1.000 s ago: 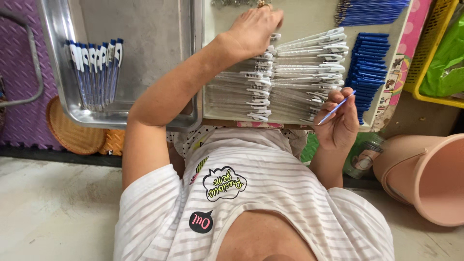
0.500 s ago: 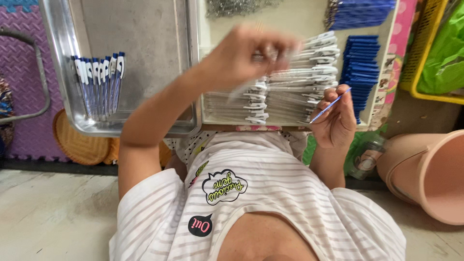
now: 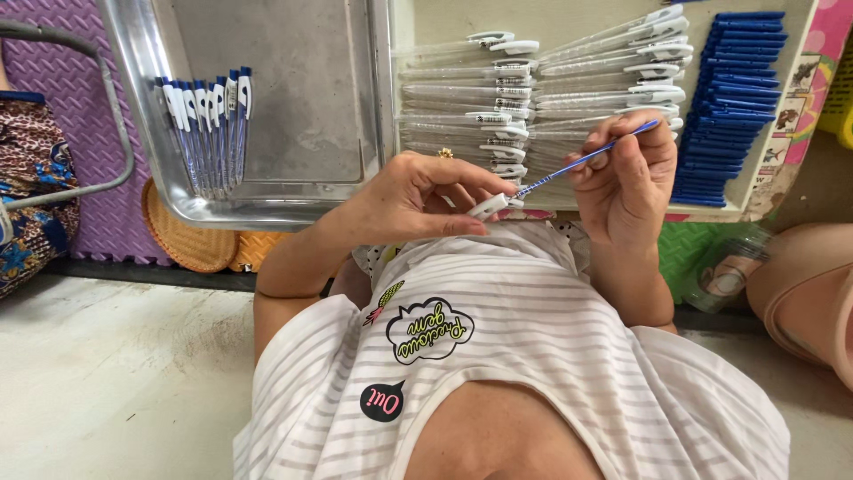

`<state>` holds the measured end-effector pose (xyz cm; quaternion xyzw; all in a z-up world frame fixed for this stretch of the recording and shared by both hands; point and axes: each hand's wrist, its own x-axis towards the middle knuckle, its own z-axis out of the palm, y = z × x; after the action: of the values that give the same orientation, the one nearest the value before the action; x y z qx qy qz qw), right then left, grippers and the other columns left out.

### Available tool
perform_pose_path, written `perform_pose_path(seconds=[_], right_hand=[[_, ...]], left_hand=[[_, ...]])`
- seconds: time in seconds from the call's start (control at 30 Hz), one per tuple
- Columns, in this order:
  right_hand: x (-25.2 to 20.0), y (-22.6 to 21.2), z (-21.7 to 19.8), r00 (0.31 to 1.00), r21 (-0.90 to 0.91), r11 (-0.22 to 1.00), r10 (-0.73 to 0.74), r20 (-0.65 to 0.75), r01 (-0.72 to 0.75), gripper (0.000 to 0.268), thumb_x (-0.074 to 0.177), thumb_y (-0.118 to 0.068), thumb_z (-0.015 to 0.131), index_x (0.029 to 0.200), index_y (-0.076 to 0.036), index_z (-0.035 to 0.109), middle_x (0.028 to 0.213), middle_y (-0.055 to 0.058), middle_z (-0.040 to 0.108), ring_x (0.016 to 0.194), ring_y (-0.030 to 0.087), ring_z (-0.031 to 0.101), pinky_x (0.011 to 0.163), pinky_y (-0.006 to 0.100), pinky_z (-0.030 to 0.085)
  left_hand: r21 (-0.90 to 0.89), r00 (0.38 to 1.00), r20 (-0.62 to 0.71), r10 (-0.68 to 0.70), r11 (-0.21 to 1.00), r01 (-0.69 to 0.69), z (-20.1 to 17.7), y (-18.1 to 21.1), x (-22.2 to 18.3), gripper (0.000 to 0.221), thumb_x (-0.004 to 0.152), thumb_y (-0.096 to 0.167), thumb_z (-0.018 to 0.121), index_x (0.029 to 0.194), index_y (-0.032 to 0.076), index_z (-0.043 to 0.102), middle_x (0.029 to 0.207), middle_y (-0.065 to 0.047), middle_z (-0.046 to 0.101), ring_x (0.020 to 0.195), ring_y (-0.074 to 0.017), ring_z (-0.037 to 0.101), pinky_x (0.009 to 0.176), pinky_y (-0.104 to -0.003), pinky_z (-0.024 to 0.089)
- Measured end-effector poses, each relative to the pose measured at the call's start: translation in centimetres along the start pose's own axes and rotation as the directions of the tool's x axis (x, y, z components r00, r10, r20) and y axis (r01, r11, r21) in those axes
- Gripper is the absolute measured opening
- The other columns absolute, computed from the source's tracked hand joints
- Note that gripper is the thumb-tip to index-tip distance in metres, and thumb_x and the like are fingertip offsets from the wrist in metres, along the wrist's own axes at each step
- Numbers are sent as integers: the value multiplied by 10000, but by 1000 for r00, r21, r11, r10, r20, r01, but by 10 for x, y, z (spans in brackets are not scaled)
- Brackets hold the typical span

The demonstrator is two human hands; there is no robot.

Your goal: The person assembles pens by picking up white pen bodies and blue ink refills from a tray and inserting the refills into the bodies.

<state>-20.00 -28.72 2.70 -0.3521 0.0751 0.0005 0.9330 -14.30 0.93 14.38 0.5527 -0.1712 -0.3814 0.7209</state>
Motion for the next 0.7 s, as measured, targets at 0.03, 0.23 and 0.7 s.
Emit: perform_pose_path(seconds=[0.03,0.23,0.7], right_hand=[[1,1,-2,1000,-21,1000,-6,0,6,221,1114,-135,528,1255,-6,417,1061,237,566,939,393,800,828,429,732],[4,-6,10,999,-149,988,-52,-7,51,246,1101,-131,552,1234,21,411,1032,262,574,917,402,798,828,436,731],[13,-11,88,978,-604,773,-101,182,192,487,1082,34,726,1468,-11,433,1092,214,690,966,304,756,897,381,681]], left_hand=[[6,1000,0,5,1000,-5,0,-2,0,438,939,86,848,1348,70,692,1089,-128,802,951,-131,776,793,-229,661],[76,1000,-12,26,997,-25,1,4,7,407,954,96,838,1332,46,695,1064,-127,790,918,-137,772,762,-235,665],[441,987,-88,136,894,-84,3,-13,13,368,1015,141,792,1365,117,681,1097,-64,791,941,-107,711,858,-237,643]])
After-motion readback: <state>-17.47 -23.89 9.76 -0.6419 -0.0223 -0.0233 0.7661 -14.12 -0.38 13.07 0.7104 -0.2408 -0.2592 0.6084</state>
